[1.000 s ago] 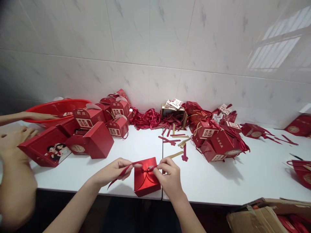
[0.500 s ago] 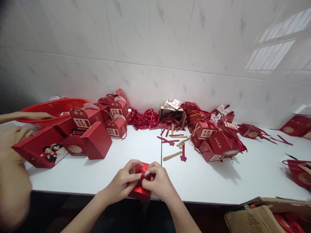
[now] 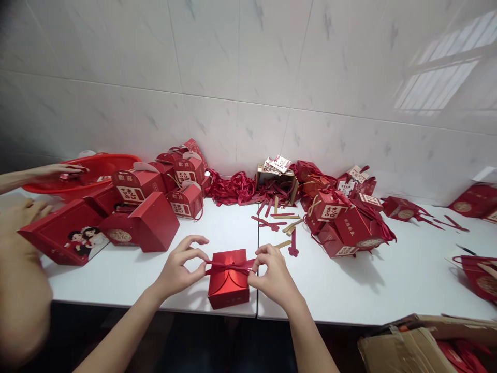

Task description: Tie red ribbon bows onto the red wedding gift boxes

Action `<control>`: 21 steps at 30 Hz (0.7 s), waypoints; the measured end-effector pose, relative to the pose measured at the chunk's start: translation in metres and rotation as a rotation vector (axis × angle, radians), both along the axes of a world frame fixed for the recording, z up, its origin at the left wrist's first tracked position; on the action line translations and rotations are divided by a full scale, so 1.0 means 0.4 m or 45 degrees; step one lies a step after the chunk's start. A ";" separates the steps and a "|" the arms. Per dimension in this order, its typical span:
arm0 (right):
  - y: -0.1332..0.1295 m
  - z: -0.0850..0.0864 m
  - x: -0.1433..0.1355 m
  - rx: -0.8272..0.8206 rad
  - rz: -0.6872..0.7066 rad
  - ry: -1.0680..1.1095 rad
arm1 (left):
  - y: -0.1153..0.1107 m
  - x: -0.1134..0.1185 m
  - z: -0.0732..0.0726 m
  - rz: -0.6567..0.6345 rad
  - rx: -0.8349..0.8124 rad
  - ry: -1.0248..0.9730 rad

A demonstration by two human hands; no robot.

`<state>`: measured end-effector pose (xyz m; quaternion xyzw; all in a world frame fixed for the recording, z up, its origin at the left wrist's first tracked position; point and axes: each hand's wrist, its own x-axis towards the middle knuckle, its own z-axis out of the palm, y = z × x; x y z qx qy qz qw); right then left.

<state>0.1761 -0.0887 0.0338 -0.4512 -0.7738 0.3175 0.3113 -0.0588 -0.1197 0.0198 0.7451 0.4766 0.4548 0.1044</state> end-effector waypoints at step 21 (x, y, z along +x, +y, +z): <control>-0.008 -0.075 0.031 -0.066 0.101 0.230 | 0.012 -0.058 -0.035 -0.050 -0.404 -0.006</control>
